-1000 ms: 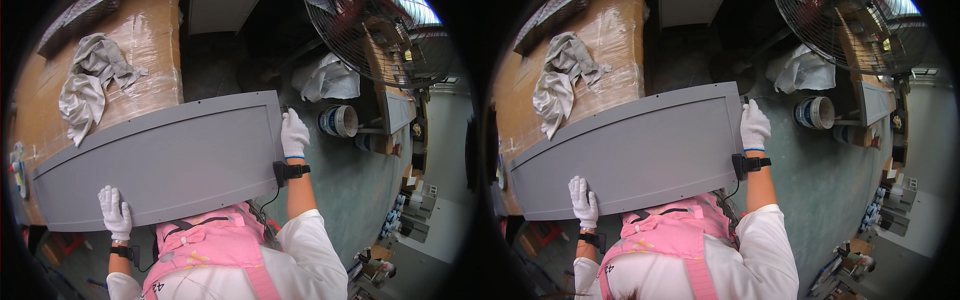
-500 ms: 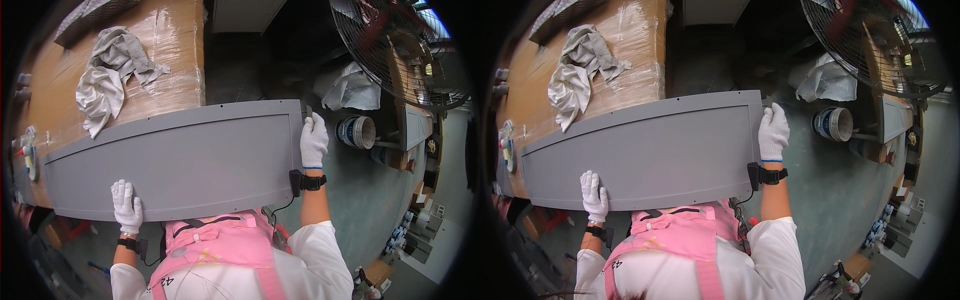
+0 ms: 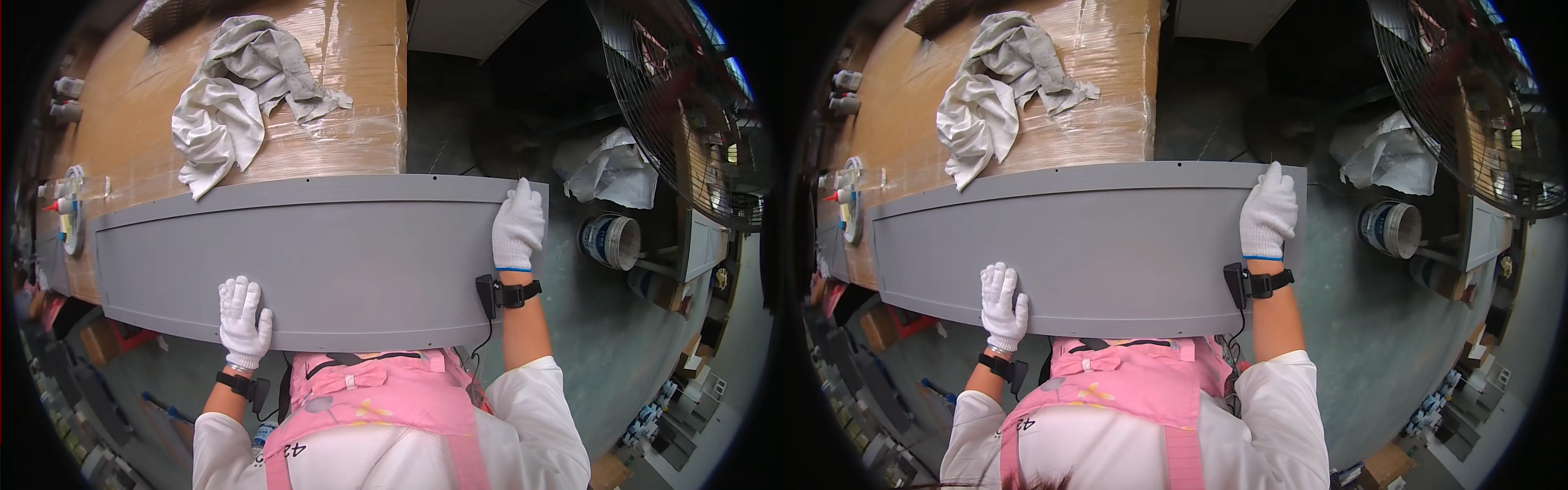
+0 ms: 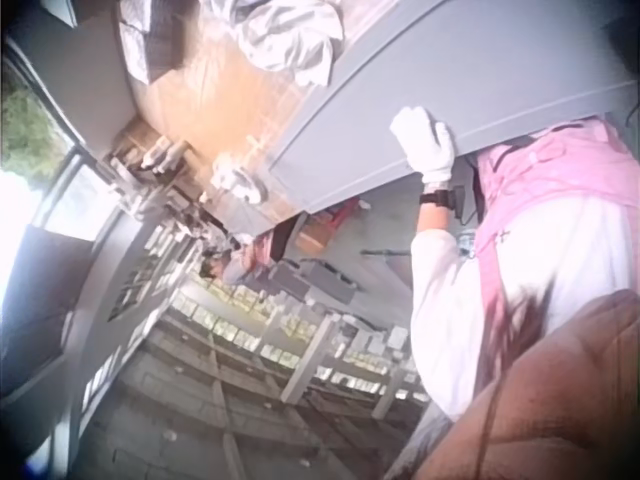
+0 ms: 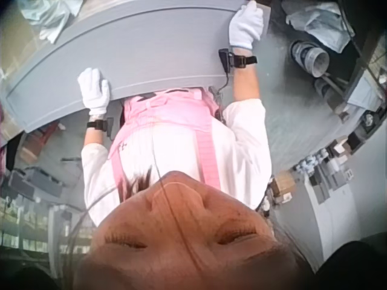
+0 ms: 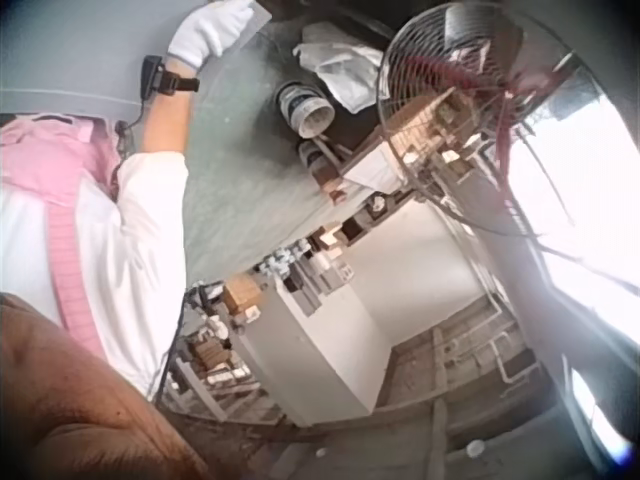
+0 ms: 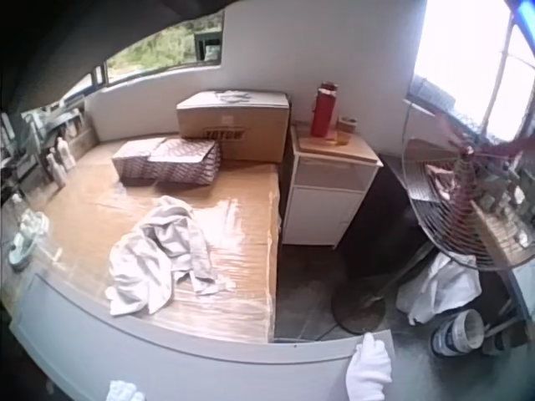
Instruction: Applying adhesive and finishing a furniture panel at a manufacturing workstation.
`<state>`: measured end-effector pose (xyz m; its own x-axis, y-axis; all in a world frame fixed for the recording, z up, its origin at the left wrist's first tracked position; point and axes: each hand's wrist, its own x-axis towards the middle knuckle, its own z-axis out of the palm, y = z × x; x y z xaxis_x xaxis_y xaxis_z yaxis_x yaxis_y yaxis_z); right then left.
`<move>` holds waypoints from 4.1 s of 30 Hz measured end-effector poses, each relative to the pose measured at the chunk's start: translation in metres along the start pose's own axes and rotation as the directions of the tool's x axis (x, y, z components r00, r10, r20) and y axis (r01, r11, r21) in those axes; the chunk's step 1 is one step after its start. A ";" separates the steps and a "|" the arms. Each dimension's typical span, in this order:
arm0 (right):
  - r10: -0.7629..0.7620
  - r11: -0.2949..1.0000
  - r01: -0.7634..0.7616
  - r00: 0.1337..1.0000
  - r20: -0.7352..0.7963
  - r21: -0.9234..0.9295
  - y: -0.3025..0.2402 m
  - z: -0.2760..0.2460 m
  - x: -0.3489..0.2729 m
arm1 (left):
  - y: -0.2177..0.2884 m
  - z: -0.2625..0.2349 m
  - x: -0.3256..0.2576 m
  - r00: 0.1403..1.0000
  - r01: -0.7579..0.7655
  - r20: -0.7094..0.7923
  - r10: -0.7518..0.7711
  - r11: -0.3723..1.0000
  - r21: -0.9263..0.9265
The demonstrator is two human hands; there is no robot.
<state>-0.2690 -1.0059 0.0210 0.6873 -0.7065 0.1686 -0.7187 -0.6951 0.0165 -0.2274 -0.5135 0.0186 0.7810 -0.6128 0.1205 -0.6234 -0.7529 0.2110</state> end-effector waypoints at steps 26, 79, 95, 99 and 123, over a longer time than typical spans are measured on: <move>-0.532 0.727 0.349 0.830 0.165 0.591 -0.405 -0.043 -0.135 | -0.296 -0.075 -0.056 0.997 0.064 0.033 -0.066 0.995 0.074; -0.241 0.939 0.168 0.944 0.224 0.301 -0.259 -0.027 -0.158 | -0.297 -0.068 -0.062 0.995 0.092 -0.044 -0.089 0.994 0.065; 0.157 0.902 -0.264 0.937 0.311 0.341 -0.087 -0.021 -0.101 | -0.240 -0.039 -0.085 0.983 0.178 -0.001 -0.181 0.963 0.204; -0.742 0.574 0.662 0.669 -0.035 0.481 -0.198 -0.021 -0.254 | -0.232 -0.037 -0.074 0.983 0.181 -0.019 -0.180 0.971 0.159; 0.110 0.975 -0.061 0.968 -0.225 0.214 0.063 0.007 -0.231 | -0.233 -0.035 -0.080 0.978 0.203 -0.065 -0.196 0.971 0.124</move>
<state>-0.4724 -0.8875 -0.0238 0.5627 -0.7306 0.3868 -0.7200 -0.6630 -0.2050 -0.1436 -0.2809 -0.0065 0.8888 -0.4366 0.1394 -0.4520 -0.8854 0.1087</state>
